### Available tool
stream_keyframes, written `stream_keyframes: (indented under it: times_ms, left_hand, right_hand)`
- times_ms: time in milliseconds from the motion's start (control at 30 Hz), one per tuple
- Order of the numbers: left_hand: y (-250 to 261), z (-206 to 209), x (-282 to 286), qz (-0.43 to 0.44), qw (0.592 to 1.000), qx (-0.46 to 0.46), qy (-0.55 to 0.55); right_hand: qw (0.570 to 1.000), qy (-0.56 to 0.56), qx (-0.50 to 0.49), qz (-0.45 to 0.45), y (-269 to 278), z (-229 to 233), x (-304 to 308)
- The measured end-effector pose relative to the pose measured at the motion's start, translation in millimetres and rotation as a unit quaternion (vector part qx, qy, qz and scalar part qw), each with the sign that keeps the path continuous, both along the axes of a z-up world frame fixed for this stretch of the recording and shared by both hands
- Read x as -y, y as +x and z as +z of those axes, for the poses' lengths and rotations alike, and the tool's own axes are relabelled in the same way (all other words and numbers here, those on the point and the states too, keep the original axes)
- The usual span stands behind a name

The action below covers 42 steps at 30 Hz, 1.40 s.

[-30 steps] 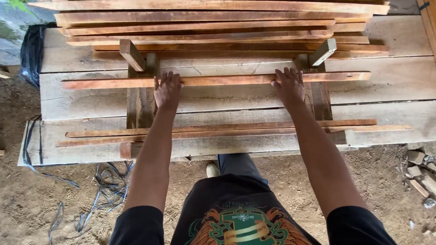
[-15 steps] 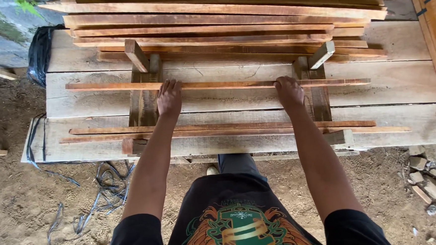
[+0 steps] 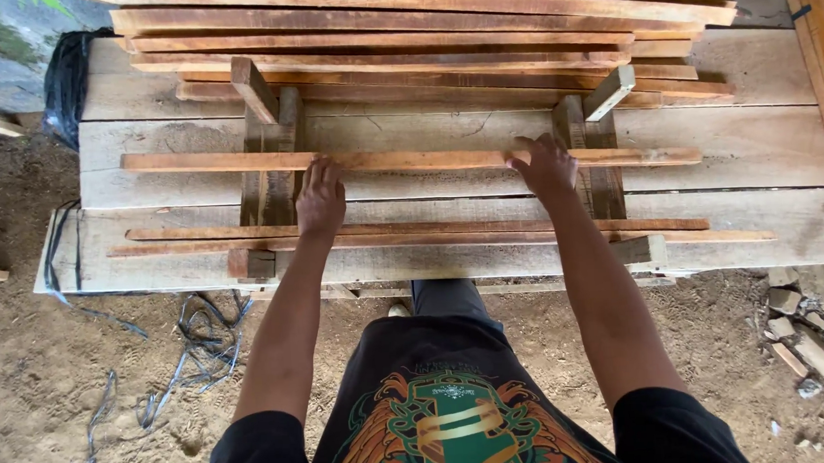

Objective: The recorder is sorting long wooden planks and stacking them onto a wooden rack in a workshop area.

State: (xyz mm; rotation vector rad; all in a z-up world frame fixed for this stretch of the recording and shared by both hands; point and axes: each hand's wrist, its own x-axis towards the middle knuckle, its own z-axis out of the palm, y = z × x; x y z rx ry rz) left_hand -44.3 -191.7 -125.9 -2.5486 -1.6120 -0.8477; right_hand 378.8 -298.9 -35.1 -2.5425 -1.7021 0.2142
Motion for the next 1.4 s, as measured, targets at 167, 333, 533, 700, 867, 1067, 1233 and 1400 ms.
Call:
stream_keyframes:
  times_ms: [167, 333, 533, 700, 867, 1067, 1233, 1400]
  left_hand:
    - [7, -1, 7, 0.014, 0.999, -0.015, 0.03]
    - [2, 9, 6, 0.019, 0.997, -0.023, 0.074]
    - [-2, -24, -8, 0.005, 0.997, -0.044, 0.055]
    - [-4, -24, -7, 0.021, 0.996, -0.058, 0.064]
    - [-13, -22, 15, 0.005, 0.998, -0.05, 0.027]
    - [-24, -31, 40, 0.0, 0.997, -0.028, 0.066]
    - [-20, -27, 39, 0.002, 0.996, -0.004, 0.087]
    - [-20, -32, 31, 0.012, 0.999, -0.006, 0.046]
  right_hand:
    - [1.0, 0.028, 0.003, 0.012, 6, -32, 11]
    - [0.964, 0.247, 0.075, 0.065, 4, -91, 28]
    - [0.956, 0.278, 0.035, 0.086, -8, -80, 43]
    - [0.929, 0.333, 0.122, 0.103, -7, -93, 39]
    - [0.921, 0.346, 0.14, 0.11, -16, -89, 62]
    - [0.928, 0.352, 0.083, 0.091, -2, -129, 91]
    - [0.919, 0.38, 0.067, 0.086, -7, -111, 88]
    - [0.939, 0.339, 0.046, 0.045, -12, -102, 85]
